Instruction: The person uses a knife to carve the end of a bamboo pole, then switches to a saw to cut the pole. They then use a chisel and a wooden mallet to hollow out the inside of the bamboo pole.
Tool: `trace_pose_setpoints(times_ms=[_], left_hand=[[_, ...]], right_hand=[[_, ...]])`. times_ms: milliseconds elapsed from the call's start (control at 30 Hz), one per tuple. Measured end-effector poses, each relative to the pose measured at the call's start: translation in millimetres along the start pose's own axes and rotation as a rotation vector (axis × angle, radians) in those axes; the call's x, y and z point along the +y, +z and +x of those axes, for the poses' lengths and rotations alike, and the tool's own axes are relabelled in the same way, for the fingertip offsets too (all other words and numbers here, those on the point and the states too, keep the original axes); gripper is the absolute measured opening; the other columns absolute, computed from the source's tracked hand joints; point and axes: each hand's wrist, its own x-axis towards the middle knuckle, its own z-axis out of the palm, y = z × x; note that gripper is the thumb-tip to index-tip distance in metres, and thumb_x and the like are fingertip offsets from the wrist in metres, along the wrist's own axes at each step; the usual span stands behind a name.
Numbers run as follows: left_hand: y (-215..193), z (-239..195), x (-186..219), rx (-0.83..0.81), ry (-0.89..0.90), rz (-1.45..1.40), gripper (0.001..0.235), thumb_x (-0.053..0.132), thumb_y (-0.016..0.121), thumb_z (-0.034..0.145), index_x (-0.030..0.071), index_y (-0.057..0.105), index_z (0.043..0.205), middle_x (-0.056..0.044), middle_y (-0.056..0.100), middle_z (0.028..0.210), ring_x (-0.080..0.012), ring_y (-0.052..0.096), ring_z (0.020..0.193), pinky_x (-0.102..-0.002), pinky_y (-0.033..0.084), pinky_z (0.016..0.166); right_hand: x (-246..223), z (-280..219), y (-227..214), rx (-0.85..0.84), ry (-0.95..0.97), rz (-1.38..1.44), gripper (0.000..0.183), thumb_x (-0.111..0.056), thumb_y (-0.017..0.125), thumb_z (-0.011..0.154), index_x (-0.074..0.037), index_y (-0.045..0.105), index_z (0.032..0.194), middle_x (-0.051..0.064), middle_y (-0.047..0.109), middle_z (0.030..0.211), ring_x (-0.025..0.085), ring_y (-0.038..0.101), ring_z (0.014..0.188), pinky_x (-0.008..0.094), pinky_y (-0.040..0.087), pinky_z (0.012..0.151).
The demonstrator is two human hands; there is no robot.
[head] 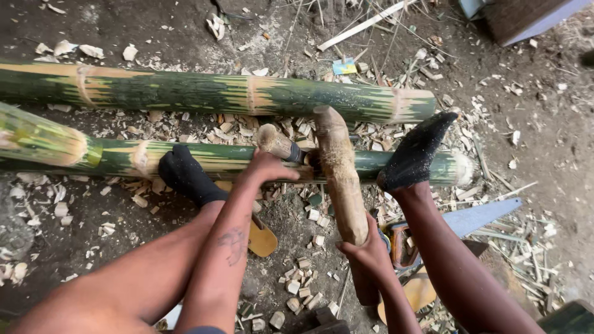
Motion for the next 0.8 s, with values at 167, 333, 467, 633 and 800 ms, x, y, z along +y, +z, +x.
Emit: trace_pose_setpoints(times_ms=[167,333,467,633,800], left_hand=[[34,-30,89,0.075,0.362,-0.193,0.067,0.036,0.092,0.075,0.01,0.058,0.126,-0.007,0.066,0.127,-0.0184,0.063,0.111,-0.044,0.057,0.094],[187,4,93,0.176,0.628,0.637,0.043,0.039,0.081,0.083,0.009,0.066,0.11,-0.009,0.076,0.085,-0.0184,0.075,0.071,-0.034,0.062,0.063],[178,14,111,0.471,0.66,0.388,0.029,0.032,0.076,0.086,0.01,0.067,0.101,-0.007,0.075,0.081,-0.0167,0.075,0.07,-0.032,0.065,0.061],[77,-29,147,0.755,0.574,-0.251,0.017,0.02,0.076,0.087,0.006,0.069,0.093,-0.009,0.073,0.082,-0.0186,0.071,0.071,-0.034,0.062,0.062],[57,-43,152,0.718,0.742,-0.293,0.01,0.012,0.07,0.089,0.002,0.068,0.09,-0.009,0.075,0.079,-0.0185,0.075,0.074,-0.037,0.064,0.072]], right_hand=[[-12,-6,4,-0.045,0.104,0.257,0.107,-0.019,0.088,0.063,-0.016,0.029,0.153,0.017,0.072,0.101,0.026,0.07,0.071,0.039,0.059,0.061],[-14,-26,13,-0.094,0.112,0.531,0.086,-0.017,0.084,0.068,-0.012,0.04,0.142,0.015,0.067,0.091,0.021,0.066,0.065,0.037,0.058,0.056],[-20,-17,6,-0.078,0.158,0.508,0.087,-0.011,0.083,0.067,-0.015,0.038,0.142,0.014,0.066,0.091,0.023,0.064,0.062,0.038,0.057,0.053],[-14,-12,22,-0.045,0.113,0.404,0.095,-0.011,0.082,0.068,-0.013,0.029,0.147,0.019,0.067,0.101,0.026,0.068,0.069,0.041,0.062,0.057],[-14,-5,20,-0.047,0.089,0.329,0.1,-0.015,0.084,0.069,-0.01,0.025,0.151,0.024,0.066,0.109,0.029,0.071,0.074,0.042,0.064,0.061]])
